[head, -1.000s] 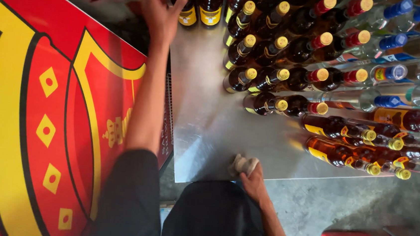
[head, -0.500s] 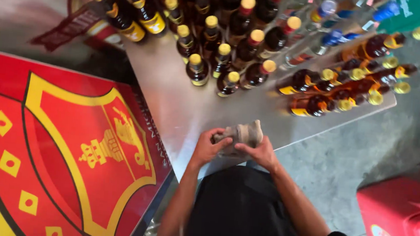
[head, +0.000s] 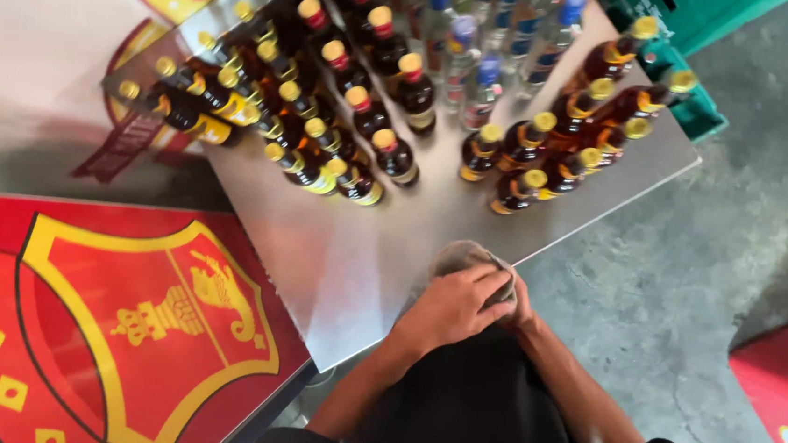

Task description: Wiping glass beverage bottles with a cloth and organizing them on a stainless steel counter.

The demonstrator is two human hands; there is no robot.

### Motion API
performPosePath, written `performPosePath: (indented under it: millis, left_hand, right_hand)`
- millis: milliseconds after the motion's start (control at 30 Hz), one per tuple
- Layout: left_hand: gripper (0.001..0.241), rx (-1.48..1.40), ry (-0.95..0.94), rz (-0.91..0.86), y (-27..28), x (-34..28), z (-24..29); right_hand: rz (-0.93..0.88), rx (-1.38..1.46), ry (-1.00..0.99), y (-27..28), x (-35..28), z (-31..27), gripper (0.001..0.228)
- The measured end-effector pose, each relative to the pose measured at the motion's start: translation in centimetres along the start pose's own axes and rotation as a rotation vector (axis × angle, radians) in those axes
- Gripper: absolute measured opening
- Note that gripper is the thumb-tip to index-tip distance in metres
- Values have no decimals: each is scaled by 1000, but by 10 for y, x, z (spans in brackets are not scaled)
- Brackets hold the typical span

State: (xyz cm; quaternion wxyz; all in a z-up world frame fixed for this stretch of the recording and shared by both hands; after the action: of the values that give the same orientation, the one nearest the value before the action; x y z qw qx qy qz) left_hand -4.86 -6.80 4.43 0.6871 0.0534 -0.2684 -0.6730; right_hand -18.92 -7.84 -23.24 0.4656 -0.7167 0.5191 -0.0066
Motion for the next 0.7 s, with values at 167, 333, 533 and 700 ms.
performPosePath:
  millis: [167, 333, 533, 700]
  left_hand:
    - [18, 66, -164, 264, -12, 45, -1]
    - [26, 5, -50, 487, -31, 106, -39]
    - [31, -160, 90, 434, -76, 120, -106]
    - [20, -190, 198, 467, -95, 111, -144]
  right_hand:
    - [-97, 224, -83, 0, -12, -38, 50]
    - [-34, -114, 72, -53, -40, -127, 43]
    - [-49, -329, 255, -53, -32, -150, 48]
    - [-53, -513, 392, -55, -31, -156, 53]
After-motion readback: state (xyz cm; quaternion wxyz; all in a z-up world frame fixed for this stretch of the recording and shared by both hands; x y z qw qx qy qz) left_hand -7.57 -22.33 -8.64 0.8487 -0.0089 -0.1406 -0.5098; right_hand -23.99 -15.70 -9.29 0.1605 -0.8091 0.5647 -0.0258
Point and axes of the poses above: each hand's wrist, its own x-axis towards the middle knuckle, its own y-axis out of the back of the hand, z = x × y, the point moved 5 cm from there along x, towards the middle knuckle, and after that the axes turned 12 degrees about z, right-handed, at the moved point
